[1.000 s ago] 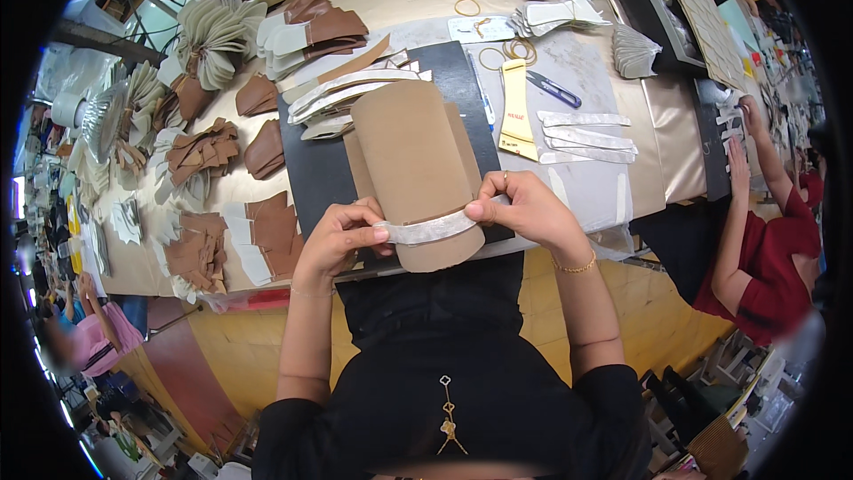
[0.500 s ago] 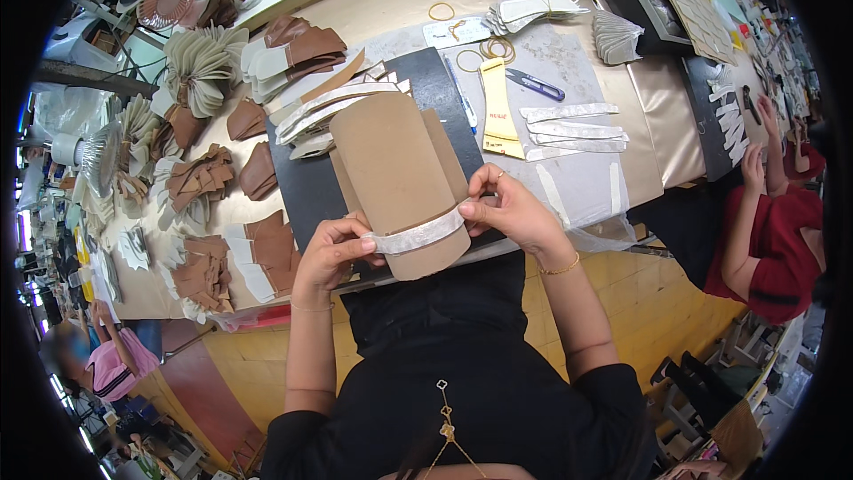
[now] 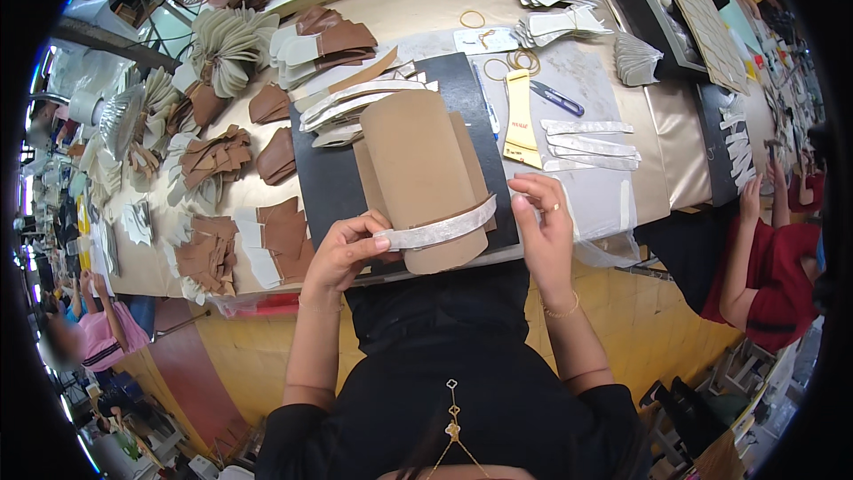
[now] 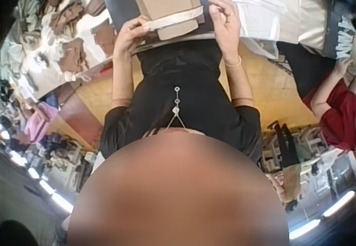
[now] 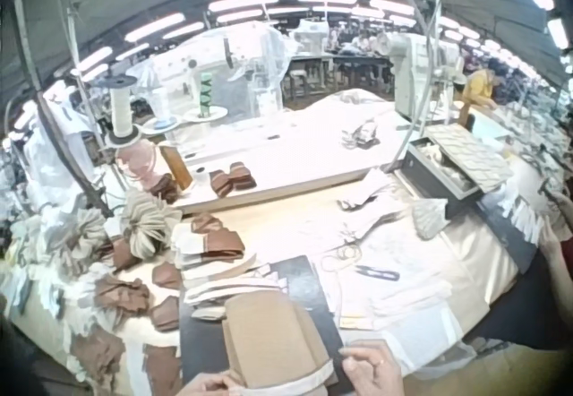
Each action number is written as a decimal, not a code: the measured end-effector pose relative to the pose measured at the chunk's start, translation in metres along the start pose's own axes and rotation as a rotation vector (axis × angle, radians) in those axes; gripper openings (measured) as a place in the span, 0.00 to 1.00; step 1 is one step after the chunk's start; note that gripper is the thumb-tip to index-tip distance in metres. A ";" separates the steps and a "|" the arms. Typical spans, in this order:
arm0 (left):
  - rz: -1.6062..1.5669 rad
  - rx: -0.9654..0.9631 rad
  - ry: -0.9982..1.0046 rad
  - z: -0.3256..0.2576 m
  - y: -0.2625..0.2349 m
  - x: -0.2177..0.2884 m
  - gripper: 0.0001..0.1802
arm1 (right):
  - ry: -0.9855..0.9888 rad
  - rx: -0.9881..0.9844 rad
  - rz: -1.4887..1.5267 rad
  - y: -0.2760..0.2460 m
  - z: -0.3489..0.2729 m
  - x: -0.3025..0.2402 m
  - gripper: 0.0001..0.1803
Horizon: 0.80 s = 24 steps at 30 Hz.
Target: The person repeatedly picks up small white strips and wraps them around a brown leather piece held against a curved cardboard form. The person places the wrapped pieces on the table and continues the same wrapping process with additional strips throughout the clip.
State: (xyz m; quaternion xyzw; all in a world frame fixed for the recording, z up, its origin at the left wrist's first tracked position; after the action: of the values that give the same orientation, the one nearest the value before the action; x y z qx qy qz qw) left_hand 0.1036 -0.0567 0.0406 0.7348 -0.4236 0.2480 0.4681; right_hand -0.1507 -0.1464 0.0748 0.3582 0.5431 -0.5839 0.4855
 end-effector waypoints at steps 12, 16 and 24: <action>0.063 0.103 0.065 -0.007 0.009 -0.002 0.04 | -0.717 -0.413 -0.324 0.048 -0.038 -0.040 0.30; 0.072 0.076 0.014 0.000 0.003 -0.004 0.04 | -0.490 -0.265 0.020 0.043 -0.043 -0.010 0.33; 0.118 0.061 0.039 -0.001 0.010 0.006 0.07 | 0.067 -0.249 0.490 0.030 -0.039 0.031 0.36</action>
State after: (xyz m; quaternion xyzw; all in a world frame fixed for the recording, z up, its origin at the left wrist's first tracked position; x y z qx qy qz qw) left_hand 0.0987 -0.0599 0.0506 0.7175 -0.4494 0.3020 0.4383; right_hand -0.1347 -0.1119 0.0307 0.4356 0.5236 -0.3657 0.6343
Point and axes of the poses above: each hand's wrist, its own z-axis towards the middle knuckle, its own y-axis out of the palm, x = y × z, the point moved 3 cm from there along z, towards the middle knuckle, and after that the axes turned 5 degrees about x, right-handed, at the moved point
